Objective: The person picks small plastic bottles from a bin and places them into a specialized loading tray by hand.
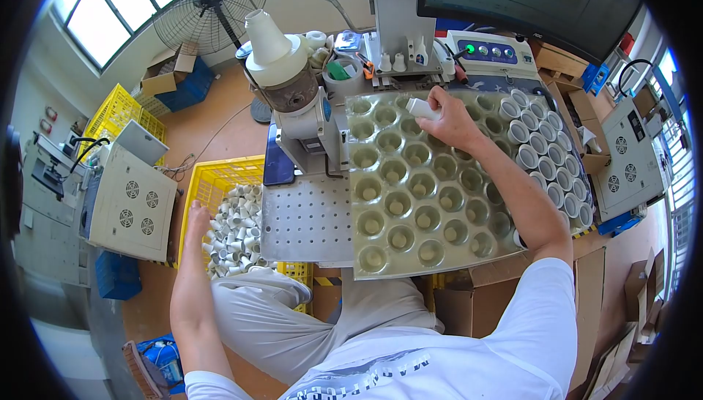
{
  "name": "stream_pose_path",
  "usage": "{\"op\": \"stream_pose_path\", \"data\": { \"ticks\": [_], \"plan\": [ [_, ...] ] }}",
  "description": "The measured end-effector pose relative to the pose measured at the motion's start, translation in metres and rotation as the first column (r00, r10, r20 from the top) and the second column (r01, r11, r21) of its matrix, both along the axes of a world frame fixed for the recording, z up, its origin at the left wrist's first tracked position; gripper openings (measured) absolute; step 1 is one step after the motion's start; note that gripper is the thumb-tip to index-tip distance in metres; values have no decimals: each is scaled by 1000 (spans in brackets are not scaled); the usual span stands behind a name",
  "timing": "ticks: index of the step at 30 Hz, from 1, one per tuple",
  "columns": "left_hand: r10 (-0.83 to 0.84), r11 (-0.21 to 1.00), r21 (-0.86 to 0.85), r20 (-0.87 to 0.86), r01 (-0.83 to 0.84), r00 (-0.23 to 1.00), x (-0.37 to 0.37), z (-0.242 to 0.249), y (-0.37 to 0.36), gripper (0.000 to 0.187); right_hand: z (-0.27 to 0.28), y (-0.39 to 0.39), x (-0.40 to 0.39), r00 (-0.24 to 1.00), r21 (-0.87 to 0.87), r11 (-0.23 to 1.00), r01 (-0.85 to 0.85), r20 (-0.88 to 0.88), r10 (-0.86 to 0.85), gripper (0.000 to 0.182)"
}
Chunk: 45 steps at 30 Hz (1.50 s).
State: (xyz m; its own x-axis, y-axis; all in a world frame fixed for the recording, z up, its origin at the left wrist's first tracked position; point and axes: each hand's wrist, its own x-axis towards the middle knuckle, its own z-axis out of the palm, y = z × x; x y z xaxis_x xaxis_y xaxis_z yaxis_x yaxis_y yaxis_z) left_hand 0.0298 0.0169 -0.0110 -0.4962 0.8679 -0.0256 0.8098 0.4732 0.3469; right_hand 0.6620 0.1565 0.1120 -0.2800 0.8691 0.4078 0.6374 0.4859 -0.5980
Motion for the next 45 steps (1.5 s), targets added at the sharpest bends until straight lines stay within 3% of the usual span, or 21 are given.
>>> {"op": "stream_pose_path", "data": {
  "ticks": [2,4,7,8,11,13,14,16,19,20,21,23,26,28,29,30,31,34,37,40,45],
  "plan": [
    [-114,993,-49,-128,108,985,8,11,4,22,2,0,1,1000,10,1000,9,20,-9,37],
    [33,961,263,218,-91,975,44,48,22,20,8,-1,3,997,-24,999,30,70,-28,38],
    [-118,807,589,204,-25,972,58,67,78,24,15,0,9,992,-110,991,73,114,-60,40],
    [-201,830,554,180,69,963,55,80,111,27,22,4,7,991,-108,992,66,124,-53,40],
    [-459,616,772,192,155,868,160,199,151,34,53,14,-3,969,-186,982,-36,236,80,41],
    [-400,587,770,8,250,916,228,264,156,27,99,11,-32,989,-49,996,-71,125,76,42],
    [-489,615,786,329,52,808,256,278,172,26,120,11,-47,997,15,997,-74,7,74,42],
    [-543,661,737,599,-142,588,293,302,170,25,153,13,-83,957,126,987,-101,-257,131,43],
    [-700,662,749,632,-28,332,302,315,148,28,181,5,-141,840,266,953,-148,-476,263,45],
    [-637,481,865,233,143,734,282,308,146,26,177,7,-159,836,263,954,-142,-484,258,45],
    [-379,350,852,-252,390,890,259,302,143,28,168,11,-176,843,273,945,-178,-453,290,44],
    [-166,416,751,-491,512,855,215,288,117,31,149,16,-194,844,281,934,-221,-424,327,43],
    [-163,522,764,-347,379,924,121,211,108,30,131,15,-198,869,197,952,-234,-396,295,41],
    [-95,605,561,-654,565,751,54,142,93,22,116,18,-197,868,273,939,-207,-391,306,38],
    [-75,732,445,-699,515,712,9,95,89,21,108,19,-179,862,350,913,-207,-376,340,35],
    [-95,814,451,-517,365,851,-15,62,78,24,105,11,-150,893,338,932,-129,-368,257,35],
    [12,888,457,-114,42,993,-30,32,64,26,106,-1,-126,930,310,946,-96,-310,196,37],
    [216,962,218,-233,-165,948,-91,-51,8,35,89,0,-41,994,183,983,13,-108,7,47],
    [147,989,57,-149,-140,978,-110,-61,-4,32,60,30,77,858,106,908,404,299,-417,60],
    [87,991,110,-135,-72,987,-86,-47,17,31,44,46,162,616,84,756,649,526,-587,66],
    [6,985,171,-60,4,998,-57,-40,25,28,29,62,201,661,-47,806,591,600,-450,60]
  ]
}}
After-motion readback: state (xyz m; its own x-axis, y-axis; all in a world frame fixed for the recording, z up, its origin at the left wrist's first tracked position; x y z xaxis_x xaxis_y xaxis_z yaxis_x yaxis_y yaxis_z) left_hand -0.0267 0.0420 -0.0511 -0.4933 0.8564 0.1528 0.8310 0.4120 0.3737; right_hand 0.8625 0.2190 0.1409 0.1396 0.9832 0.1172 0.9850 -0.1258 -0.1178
